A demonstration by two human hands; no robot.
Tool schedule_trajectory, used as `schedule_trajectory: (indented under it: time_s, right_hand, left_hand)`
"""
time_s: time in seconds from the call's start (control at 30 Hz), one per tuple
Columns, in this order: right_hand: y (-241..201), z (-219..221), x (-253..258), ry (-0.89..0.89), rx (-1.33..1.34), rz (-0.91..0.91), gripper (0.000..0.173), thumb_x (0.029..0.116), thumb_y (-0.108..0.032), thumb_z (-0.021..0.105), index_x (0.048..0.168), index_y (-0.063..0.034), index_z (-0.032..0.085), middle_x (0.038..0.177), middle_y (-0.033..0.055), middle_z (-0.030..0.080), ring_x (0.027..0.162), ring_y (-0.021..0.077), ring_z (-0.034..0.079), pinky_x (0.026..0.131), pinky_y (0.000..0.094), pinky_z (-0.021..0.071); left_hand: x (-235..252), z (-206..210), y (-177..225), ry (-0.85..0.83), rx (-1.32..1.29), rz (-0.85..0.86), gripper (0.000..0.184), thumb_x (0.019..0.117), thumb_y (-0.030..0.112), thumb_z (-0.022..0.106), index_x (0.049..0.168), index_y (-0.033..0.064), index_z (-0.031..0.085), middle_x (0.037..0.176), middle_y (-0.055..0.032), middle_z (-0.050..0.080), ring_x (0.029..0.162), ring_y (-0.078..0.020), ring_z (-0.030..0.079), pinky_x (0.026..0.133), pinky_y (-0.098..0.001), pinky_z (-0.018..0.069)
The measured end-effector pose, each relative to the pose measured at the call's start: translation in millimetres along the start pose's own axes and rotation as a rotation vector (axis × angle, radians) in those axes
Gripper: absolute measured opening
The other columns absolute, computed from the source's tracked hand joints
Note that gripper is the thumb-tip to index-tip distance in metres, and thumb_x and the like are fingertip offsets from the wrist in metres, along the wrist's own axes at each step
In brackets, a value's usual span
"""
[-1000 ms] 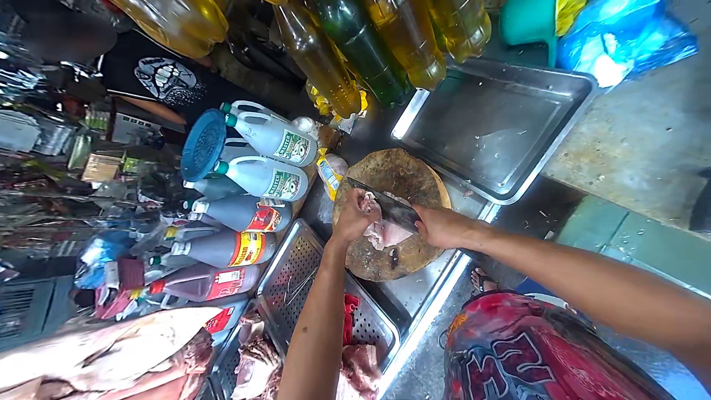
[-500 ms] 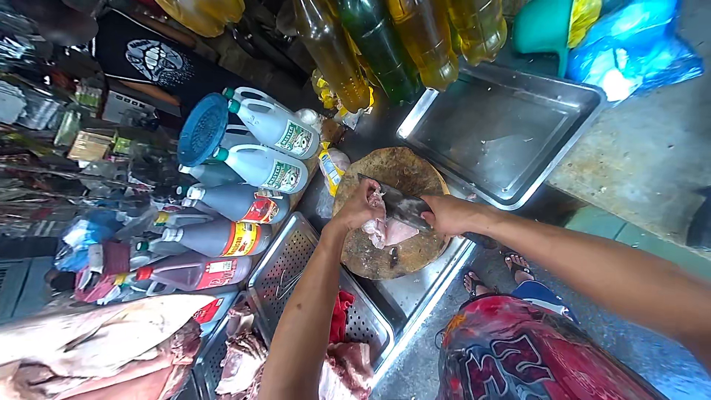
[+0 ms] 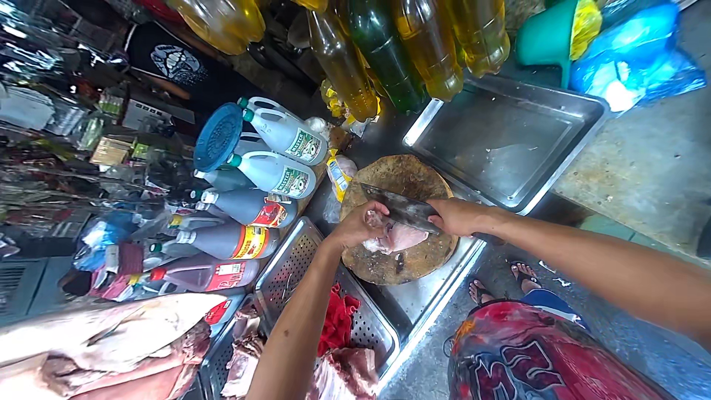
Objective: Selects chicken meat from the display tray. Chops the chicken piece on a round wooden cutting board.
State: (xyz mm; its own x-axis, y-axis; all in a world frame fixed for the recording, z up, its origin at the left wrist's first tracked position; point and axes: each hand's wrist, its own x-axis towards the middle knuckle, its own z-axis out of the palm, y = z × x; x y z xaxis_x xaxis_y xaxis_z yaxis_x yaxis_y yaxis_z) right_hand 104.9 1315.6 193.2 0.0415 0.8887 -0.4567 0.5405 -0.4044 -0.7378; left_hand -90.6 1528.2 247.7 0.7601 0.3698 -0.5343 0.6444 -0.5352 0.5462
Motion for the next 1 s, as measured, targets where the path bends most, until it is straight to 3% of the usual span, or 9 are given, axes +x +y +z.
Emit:
schedule_trajectory:
  time_s: [0.03,0.1,0.2,0.3,0.43,0.73,0.83,0.9,1.0]
  right_hand:
    - [1,-1,-1,-0.012,0.023,0.011,0.042,0.1102,-0.035,0.045,0.145,-0.0115,0.044,0.099,0.016,0.064,0.071,0.0261,0.066,0.066,0.0441,0.0566]
    - [2,-1,-4,-0.038,0.084,0.038,0.04,0.1103,-0.036,0.045,0.141,-0.0107,0.045,0.088,0.0131,0.061,0.06,0.0215,0.061,0.058,0.0391,0.0554]
    - [2,10,-11,-0.035,0.241,0.068,0.041,0.1104,-0.037,0.044,0.144,-0.0124,0.042,0.084,0.0115,0.06,0.056,0.0194,0.06,0.055,0.0364,0.0554]
    - [-2,31,-14,-0.012,0.443,0.069,0.046,0.1104,-0.036,0.044,0.149,-0.0135,0.037,0.08,0.0092,0.057,0.053,0.0171,0.059,0.051,0.0333,0.055]
    - [-12,48,-8,-0.024,0.566,0.06,0.043,0.1106,-0.036,0.045,0.146,-0.0132,0.039,0.075,0.0062,0.055,0.05,0.0146,0.057,0.048,0.0305,0.0533]
    - [-19,75,17,-0.054,0.531,0.079,0.045,0.1106,-0.036,0.044,0.149,-0.0142,0.036,0.078,0.0085,0.057,0.051,0.0173,0.059,0.049,0.0333,0.0548]
    - [-11,96,1,-0.091,0.574,0.078,0.049,0.1103,-0.034,0.045,0.153,-0.0136,0.032,0.077,0.0095,0.057,0.05,0.0182,0.059,0.049,0.035,0.0553]
    - [-10,102,-9,-0.08,0.55,0.099,0.046,0.1103,-0.035,0.044,0.15,-0.0137,0.035,0.078,0.0094,0.057,0.051,0.0179,0.059,0.05,0.0345,0.0554]
    - [-19,96,-12,-0.024,0.465,0.091,0.046,0.1102,-0.035,0.043,0.151,-0.0142,0.037,0.088,0.0119,0.061,0.06,0.0216,0.064,0.059,0.0392,0.0577]
  left_hand:
    - [-6,2,0,0.033,0.035,-0.015,0.043,0.0775,0.018,0.082,0.117,0.0111,0.066,0.112,-0.0056,0.068,0.098,-0.0139,0.067,0.087,-0.0365,0.0568]
    - [-20,6,-5,0.074,0.074,-0.04,0.045,0.0785,0.024,0.084,0.117,0.0106,0.066,0.115,-0.0058,0.066,0.101,-0.0141,0.065,0.09,-0.0373,0.0556]
    - [-46,14,-17,0.154,0.038,-0.028,0.052,0.075,0.024,0.087,0.118,0.0097,0.062,0.104,-0.0063,0.066,0.09,-0.0136,0.065,0.082,-0.0348,0.0566]
    - [-63,22,-32,0.227,-0.038,-0.023,0.053,0.0734,0.018,0.088,0.119,0.0094,0.061,0.116,-0.0058,0.067,0.098,-0.0127,0.066,0.086,-0.0319,0.0571]
    - [-68,29,-40,0.25,-0.092,-0.015,0.054,0.0745,0.011,0.085,0.121,0.0091,0.058,0.125,-0.0052,0.066,0.107,-0.0122,0.067,0.091,-0.0307,0.0572]
    - [-64,28,-27,0.249,-0.022,-0.106,0.055,0.0757,0.01,0.086,0.123,0.0099,0.056,0.107,-0.0066,0.068,0.095,-0.0132,0.068,0.085,-0.0324,0.0588]
    - [-70,27,-38,0.261,0.042,-0.112,0.058,0.0739,0.013,0.087,0.123,0.0084,0.057,0.109,-0.0093,0.066,0.095,-0.0159,0.067,0.085,-0.0354,0.0576]
    - [-77,31,-48,0.275,0.024,-0.129,0.059,0.0736,0.015,0.088,0.124,0.008,0.057,0.112,-0.0099,0.067,0.098,-0.0165,0.068,0.087,-0.0359,0.0581]
    - [-85,36,-49,0.307,-0.033,-0.146,0.057,0.0737,0.013,0.088,0.122,0.0089,0.058,0.115,-0.0091,0.066,0.099,-0.0146,0.068,0.087,-0.0343,0.0593]
